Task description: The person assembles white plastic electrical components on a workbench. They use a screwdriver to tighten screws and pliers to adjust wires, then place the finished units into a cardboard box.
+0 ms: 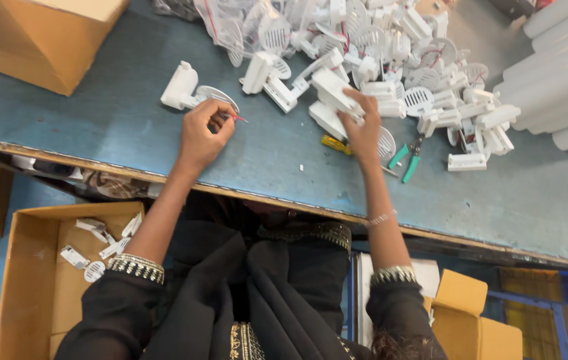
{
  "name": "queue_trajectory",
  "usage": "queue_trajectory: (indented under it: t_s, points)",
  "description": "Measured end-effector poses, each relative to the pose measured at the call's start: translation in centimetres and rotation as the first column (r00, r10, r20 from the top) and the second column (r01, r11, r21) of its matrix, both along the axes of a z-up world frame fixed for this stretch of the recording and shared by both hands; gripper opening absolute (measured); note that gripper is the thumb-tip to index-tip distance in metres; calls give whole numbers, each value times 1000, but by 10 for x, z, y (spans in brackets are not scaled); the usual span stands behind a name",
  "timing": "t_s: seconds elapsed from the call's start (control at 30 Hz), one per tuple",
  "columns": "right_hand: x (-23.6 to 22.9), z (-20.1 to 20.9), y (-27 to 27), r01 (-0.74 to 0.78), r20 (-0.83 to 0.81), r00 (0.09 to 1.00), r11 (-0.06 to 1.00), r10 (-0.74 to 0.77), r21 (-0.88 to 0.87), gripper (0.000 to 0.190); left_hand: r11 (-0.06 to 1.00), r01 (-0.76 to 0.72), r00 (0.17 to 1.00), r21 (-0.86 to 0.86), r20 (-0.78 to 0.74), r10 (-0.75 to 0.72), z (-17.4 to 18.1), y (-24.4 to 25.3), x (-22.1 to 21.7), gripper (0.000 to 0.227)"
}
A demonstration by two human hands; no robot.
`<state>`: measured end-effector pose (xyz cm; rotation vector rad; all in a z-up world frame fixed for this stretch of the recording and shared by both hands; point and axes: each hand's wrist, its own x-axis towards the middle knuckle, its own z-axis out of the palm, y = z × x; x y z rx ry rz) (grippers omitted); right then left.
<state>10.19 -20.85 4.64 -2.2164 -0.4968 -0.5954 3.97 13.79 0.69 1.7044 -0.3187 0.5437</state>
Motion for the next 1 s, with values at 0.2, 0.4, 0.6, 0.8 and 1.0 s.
queue_trajectory:
  t_s: [0.2, 0.4, 0.6, 0.8, 1.0]
  points:
    - [19, 8, 22, 143, 122, 985, 977, -125, -159, 52, 993, -23, 999, 113, 27, 20, 2, -2, 0, 9]
    - [25, 24, 5, 83, 194, 977, 996, -85, 16, 33, 982, -9, 1000, 188, -12, 12, 2, -4, -2, 8]
    - [-21, 9, -19, 115, -432, 883, 807, 184, 579, 38, 982, -5, 1000, 190, -11, 7, 4, -6, -5, 7]
    - [-99, -35, -2, 227, -660, 683, 768, 312, 599, 30, 962, 40, 999, 269, -21, -36, -9, -7, -5, 8]
    - [-132, -16, 11, 202, -189, 950, 952, -248, -232, 43, 980, 107, 989, 170, -117, -88, -17, -29, -21, 8]
